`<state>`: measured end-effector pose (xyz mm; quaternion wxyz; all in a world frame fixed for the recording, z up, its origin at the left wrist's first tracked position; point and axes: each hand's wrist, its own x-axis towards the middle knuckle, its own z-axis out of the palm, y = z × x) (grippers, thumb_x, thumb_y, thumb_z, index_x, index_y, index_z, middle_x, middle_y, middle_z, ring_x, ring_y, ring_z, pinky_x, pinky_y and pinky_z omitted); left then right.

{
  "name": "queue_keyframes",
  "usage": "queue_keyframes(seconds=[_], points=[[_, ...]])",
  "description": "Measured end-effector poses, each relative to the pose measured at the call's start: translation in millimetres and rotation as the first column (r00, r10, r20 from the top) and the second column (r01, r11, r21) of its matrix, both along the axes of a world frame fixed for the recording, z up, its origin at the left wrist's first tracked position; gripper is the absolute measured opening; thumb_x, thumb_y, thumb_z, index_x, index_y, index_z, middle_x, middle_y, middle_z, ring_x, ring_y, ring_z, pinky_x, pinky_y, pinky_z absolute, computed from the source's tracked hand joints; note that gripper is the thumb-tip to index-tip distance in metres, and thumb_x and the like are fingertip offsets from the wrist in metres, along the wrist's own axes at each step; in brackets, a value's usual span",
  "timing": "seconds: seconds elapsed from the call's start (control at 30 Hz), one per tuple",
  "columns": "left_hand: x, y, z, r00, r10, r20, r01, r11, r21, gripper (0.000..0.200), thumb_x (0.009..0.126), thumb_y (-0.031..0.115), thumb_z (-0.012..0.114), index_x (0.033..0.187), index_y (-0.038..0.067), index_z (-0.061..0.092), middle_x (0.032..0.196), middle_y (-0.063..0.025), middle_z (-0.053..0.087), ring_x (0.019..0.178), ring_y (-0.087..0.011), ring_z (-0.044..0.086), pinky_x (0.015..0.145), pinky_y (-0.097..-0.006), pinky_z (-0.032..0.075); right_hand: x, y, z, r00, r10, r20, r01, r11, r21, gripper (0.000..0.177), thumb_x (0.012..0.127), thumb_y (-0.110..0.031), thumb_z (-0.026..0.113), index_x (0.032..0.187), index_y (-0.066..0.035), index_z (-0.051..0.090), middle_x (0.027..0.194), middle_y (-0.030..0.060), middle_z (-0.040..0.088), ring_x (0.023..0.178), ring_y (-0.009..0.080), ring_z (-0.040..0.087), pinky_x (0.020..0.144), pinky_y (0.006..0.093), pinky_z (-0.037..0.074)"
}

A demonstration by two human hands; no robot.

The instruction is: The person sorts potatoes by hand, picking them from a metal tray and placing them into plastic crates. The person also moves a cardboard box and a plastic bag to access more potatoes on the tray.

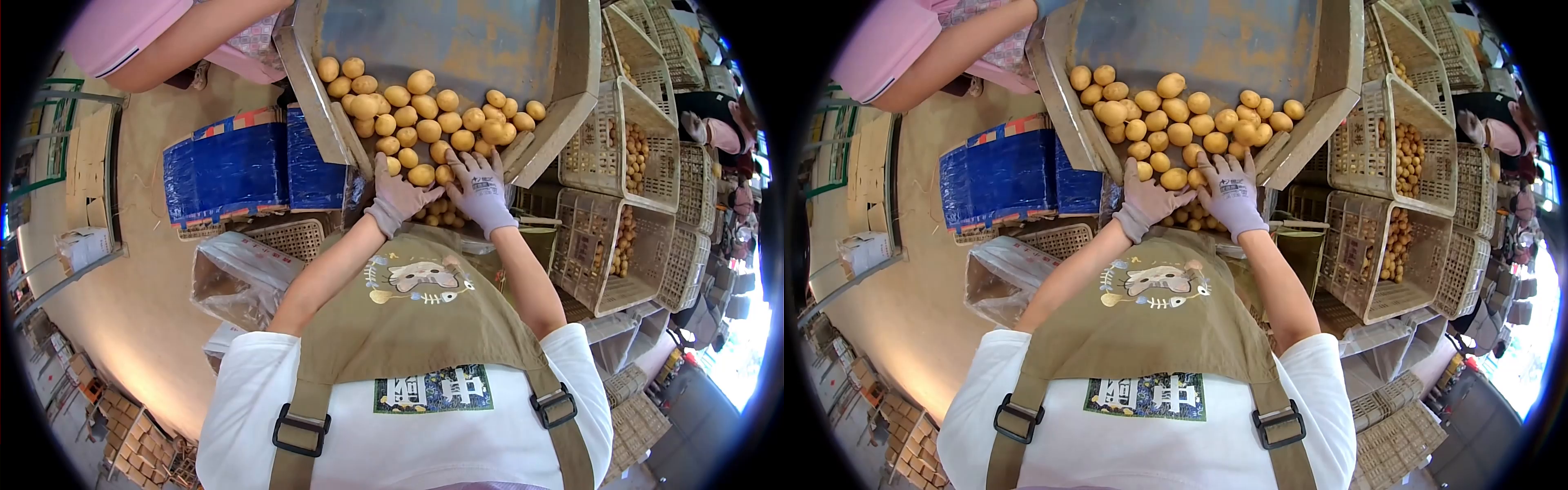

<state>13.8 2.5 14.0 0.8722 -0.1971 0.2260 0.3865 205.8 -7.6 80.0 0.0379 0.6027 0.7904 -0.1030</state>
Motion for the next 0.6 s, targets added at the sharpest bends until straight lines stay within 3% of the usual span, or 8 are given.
queue_keyframes(seconds=[0.3,0.4,0.5,0.53,0.6], points=[[-0.7,-1.1,-4.4,1.000,0.007,0.028,-0.007,1.000,0.015,0.089,0.091,0.078,0.034,0.156,0.018,0.031,0.160,-0.0105,0.033,0.144,-0.0421,0.032,0.117,-0.0653,0.022,-0.1,2.2,7.4,0.998,-0.039,-0.053,0.032,0.992,-0.125,0.065,0.087,-0.035,0.065,0.148,-0.017,0.048,0.137,0.0140,0.059,0.132,0.0342,0.050,0.122,0.0587,0.015],[-0.6,-1.4,-3.5,0.999,0.010,0.033,-0.011,1.000,0.014,0.088,0.091,0.077,0.035,0.156,0.018,0.031,0.160,-0.0104,0.033,0.144,-0.0418,0.032,0.117,-0.0653,0.022,-12.3,-5.7,7.3,0.983,-0.114,0.143,0.076,0.965,0.252,0.066,0.088,-0.037,0.064,0.149,-0.018,0.047,0.144,0.0161,0.054,0.140,0.0358,0.043,0.121,0.0609,0.010],[-3.3,-4.0,0.3,1.000,0.016,0.018,-0.016,1.000,-0.003,0.088,0.091,0.077,0.035,0.156,0.019,0.030,0.161,-0.0100,0.032,0.144,-0.0413,0.033,0.117,-0.0656,0.022,-4.3,-7.6,-3.4,0.998,-0.049,0.033,0.043,0.986,0.162,0.066,0.089,-0.040,0.062,0.149,-0.017,0.046,0.148,0.0175,0.050,0.145,0.0379,0.036,0.121,0.0621,0.006],[-2.6,-3.1,0.6,1.000,0.009,0.012,-0.009,1.000,-0.025,0.088,0.091,0.077,0.035,0.156,0.019,0.030,0.161,-0.0098,0.032,0.144,-0.0414,0.033,0.117,-0.0657,0.023,-0.8,-6.0,-3.3,0.996,-0.029,0.082,0.027,0.999,0.021,0.066,0.090,-0.041,0.061,0.149,-0.016,0.046,0.146,0.0165,0.052,0.144,0.0384,0.037,0.121,0.0614,0.008],[-0.5,-0.8,2.8,1.000,-0.006,0.005,0.007,0.999,-0.054,0.088,0.091,0.078,0.035,0.156,0.019,0.030,0.161,-0.0092,0.031,0.144,-0.0403,0.032,0.117,-0.0656,0.022,0.9,-5.7,1.6,0.996,-0.027,0.083,0.030,0.999,-0.039,0.065,0.091,-0.041,0.060,0.149,-0.015,0.046,0.145,0.0160,0.053,0.144,0.0386,0.037,0.122,0.0607,0.009]])
